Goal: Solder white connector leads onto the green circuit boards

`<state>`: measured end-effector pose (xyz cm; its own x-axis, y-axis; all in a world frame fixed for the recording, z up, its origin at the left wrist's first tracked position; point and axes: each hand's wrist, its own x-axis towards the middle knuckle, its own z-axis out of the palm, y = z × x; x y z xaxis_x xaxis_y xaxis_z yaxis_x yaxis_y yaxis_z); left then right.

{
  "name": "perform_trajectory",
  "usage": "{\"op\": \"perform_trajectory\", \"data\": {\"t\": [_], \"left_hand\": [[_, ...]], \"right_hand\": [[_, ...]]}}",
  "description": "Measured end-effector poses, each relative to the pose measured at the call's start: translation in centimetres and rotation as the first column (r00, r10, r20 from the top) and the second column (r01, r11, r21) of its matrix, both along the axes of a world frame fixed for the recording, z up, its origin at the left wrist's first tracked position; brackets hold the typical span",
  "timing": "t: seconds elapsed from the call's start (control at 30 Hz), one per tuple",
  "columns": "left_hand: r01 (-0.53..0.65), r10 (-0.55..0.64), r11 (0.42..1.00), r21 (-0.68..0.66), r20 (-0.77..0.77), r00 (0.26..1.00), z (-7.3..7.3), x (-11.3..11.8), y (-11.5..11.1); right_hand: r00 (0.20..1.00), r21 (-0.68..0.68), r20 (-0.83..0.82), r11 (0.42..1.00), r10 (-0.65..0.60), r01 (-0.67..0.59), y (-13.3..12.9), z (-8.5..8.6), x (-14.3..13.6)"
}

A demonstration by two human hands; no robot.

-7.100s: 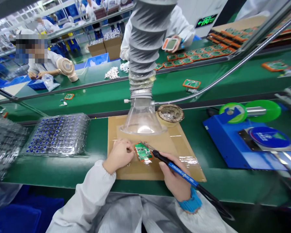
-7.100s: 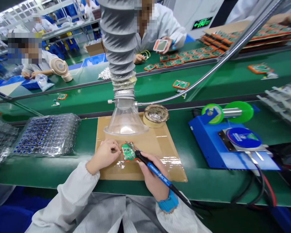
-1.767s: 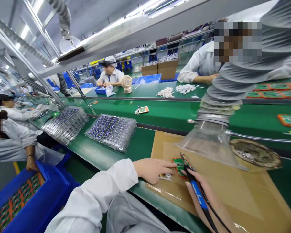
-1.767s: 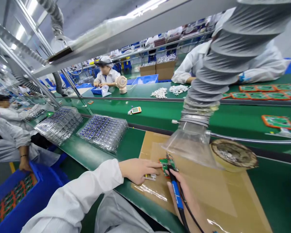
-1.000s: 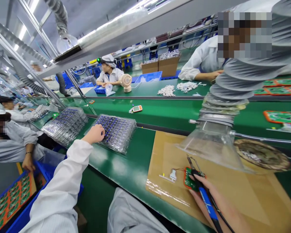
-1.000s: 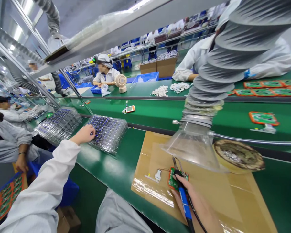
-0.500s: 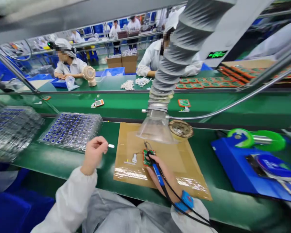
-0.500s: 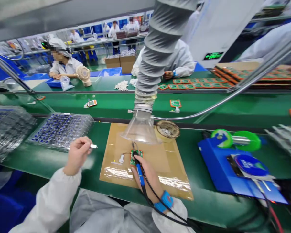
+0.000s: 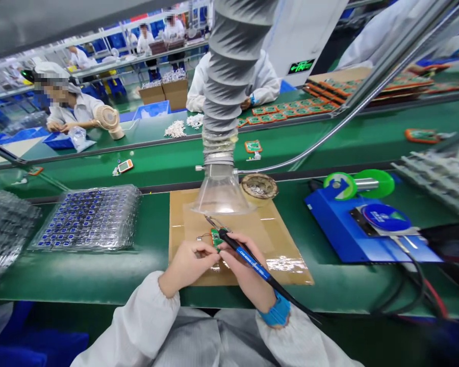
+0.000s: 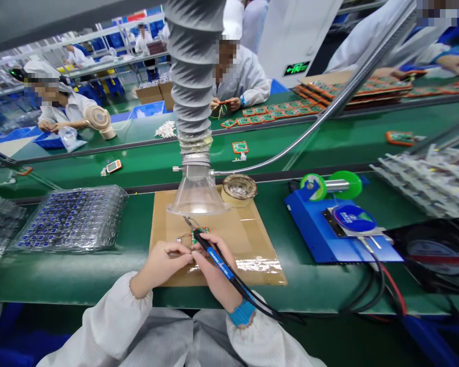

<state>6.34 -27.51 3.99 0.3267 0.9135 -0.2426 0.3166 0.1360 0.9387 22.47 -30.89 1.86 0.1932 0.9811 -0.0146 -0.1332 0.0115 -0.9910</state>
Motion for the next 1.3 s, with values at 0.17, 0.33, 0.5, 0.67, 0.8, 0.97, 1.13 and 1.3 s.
{"op": "perform_trajectory", "data": {"t": [0.17, 0.33, 0.5, 0.67, 0.8, 0.97, 1.13, 1.3], "left_hand": [[0.01, -0.005, 0.996, 0.088, -0.059, 0.998, 0.4, 0.2, 0.0], [-0.07, 0.074, 0.995, 0.073, -0.041, 0.996, 0.9, 0.4, 0.1], [-0.078, 0.084, 0.992, 0.094, -0.053, 0.995, 0.8, 0.3, 0.3], [-0.015, 0.069, 0.955, 0.295, -0.173, 0.982, -0.5, -0.3, 2.0], [0.066, 0.049, 0.936, 0.345, -0.313, 0.948, -1.6, -0.4, 3.6], [0.068, 0.062, 0.954, 0.292, -0.415, 0.908, -2.3, 0.3, 4.0], [0.091, 0.049, 0.957, 0.274, -0.462, 0.885, -2.7, 0.6, 4.0], [0.113, 0.037, 0.957, 0.269, -0.496, 0.868, -2.7, 0.7, 4.2]], "right_hand": [[0.999, -0.01, 0.021, 0.999, -0.043, 0.043, 0.2, 0.1, -0.1], [0.999, -0.018, 0.004, 0.998, -0.054, 0.054, 0.5, -0.2, 0.0], [0.996, -0.016, 0.01, 0.996, -0.086, 0.087, 0.8, -0.5, -0.4], [0.989, 0.031, 0.126, 0.996, -0.082, 0.079, 0.4, -2.7, -0.6], [0.945, 0.1, 0.326, 0.995, -0.041, 0.009, 0.0, -4.4, 0.1], [0.927, 0.168, 0.364, 0.985, -0.088, 0.027, 0.1, -4.1, 1.9], [0.847, 0.237, 0.449, 0.952, -0.284, 0.194, -1.2, -4.0, 4.3], [0.853, 0.239, 0.45, 0.956, -0.267, 0.173, -3.2, -4.8, 5.2]]}}
